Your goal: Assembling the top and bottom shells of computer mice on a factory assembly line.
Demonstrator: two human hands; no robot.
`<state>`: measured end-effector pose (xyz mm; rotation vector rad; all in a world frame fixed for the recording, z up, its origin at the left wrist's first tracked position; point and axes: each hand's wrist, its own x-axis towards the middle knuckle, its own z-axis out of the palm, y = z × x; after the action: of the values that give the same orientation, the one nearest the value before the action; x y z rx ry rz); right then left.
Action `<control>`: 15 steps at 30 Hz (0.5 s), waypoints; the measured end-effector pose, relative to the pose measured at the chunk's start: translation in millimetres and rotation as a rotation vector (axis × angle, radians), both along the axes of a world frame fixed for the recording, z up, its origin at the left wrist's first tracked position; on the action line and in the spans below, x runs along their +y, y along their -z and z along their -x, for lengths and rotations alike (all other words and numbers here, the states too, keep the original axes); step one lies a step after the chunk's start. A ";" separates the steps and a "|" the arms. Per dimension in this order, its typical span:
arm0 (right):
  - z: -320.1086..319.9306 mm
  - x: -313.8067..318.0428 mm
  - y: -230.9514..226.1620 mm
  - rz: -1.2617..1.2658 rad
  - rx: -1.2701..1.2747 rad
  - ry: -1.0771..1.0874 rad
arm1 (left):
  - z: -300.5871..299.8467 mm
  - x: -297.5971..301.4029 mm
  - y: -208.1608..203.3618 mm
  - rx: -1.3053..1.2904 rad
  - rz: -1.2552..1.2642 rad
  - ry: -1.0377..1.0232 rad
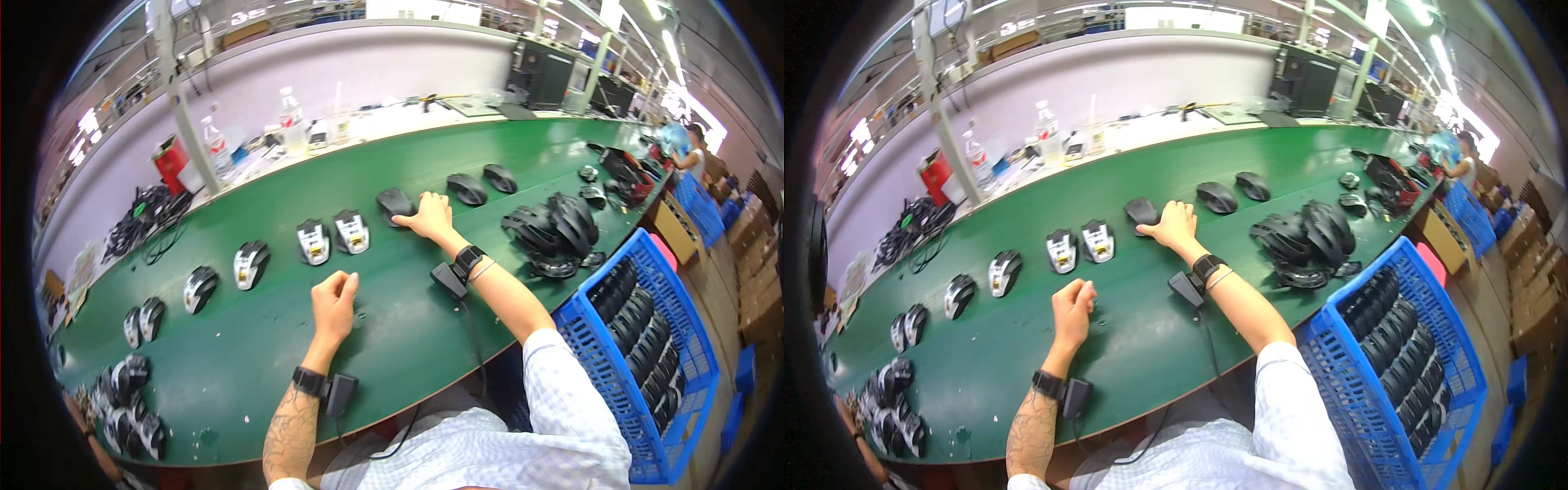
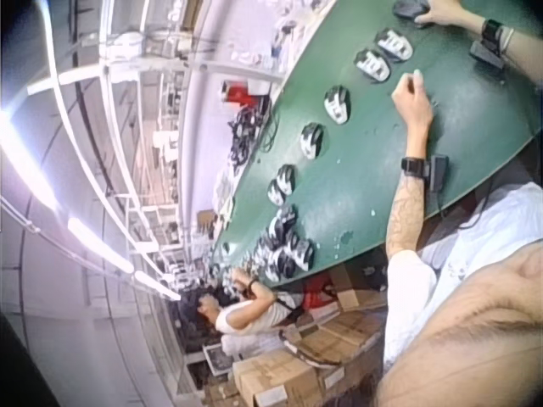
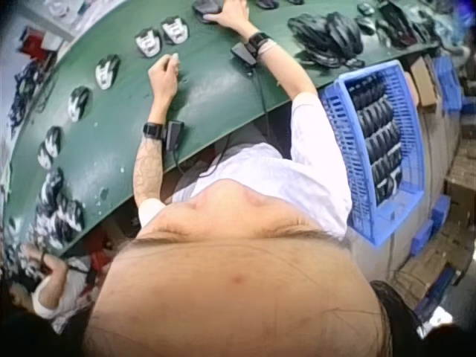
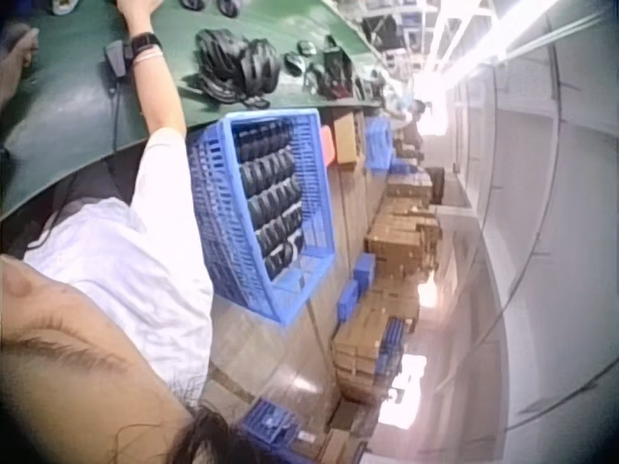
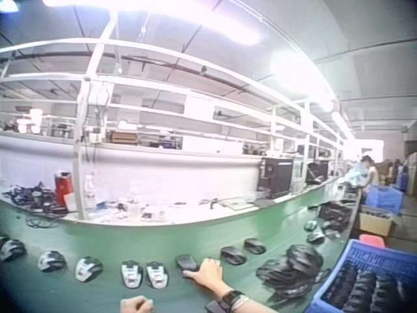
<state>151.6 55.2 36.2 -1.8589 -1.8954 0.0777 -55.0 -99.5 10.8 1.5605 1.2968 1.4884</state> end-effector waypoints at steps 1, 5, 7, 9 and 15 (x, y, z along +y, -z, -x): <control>-9.7 -3.4 -6.0 -0.021 0.012 0.013 | 0.6 0.5 0.4 0.007 0.017 -0.033; -74.8 -31.1 -38.8 -0.148 -0.182 0.050 | -2.2 -1.0 -2.7 0.026 0.010 -0.022; -110.5 -58.1 -61.4 -0.138 -0.327 0.131 | -6.2 -1.8 -9.2 0.035 0.004 -0.028; -141.2 -74.6 -58.8 -0.175 -0.323 0.182 | -6.3 -2.6 -14.3 0.055 -0.011 -0.048; -180.6 -102.2 -39.0 -0.221 -0.468 0.188 | -7.2 -5.8 -13.5 0.058 0.008 -0.023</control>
<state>332.2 -47.0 75.2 -2.0090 -1.9048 -0.6542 -47.8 -105.3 24.3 1.5992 1.3557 1.4604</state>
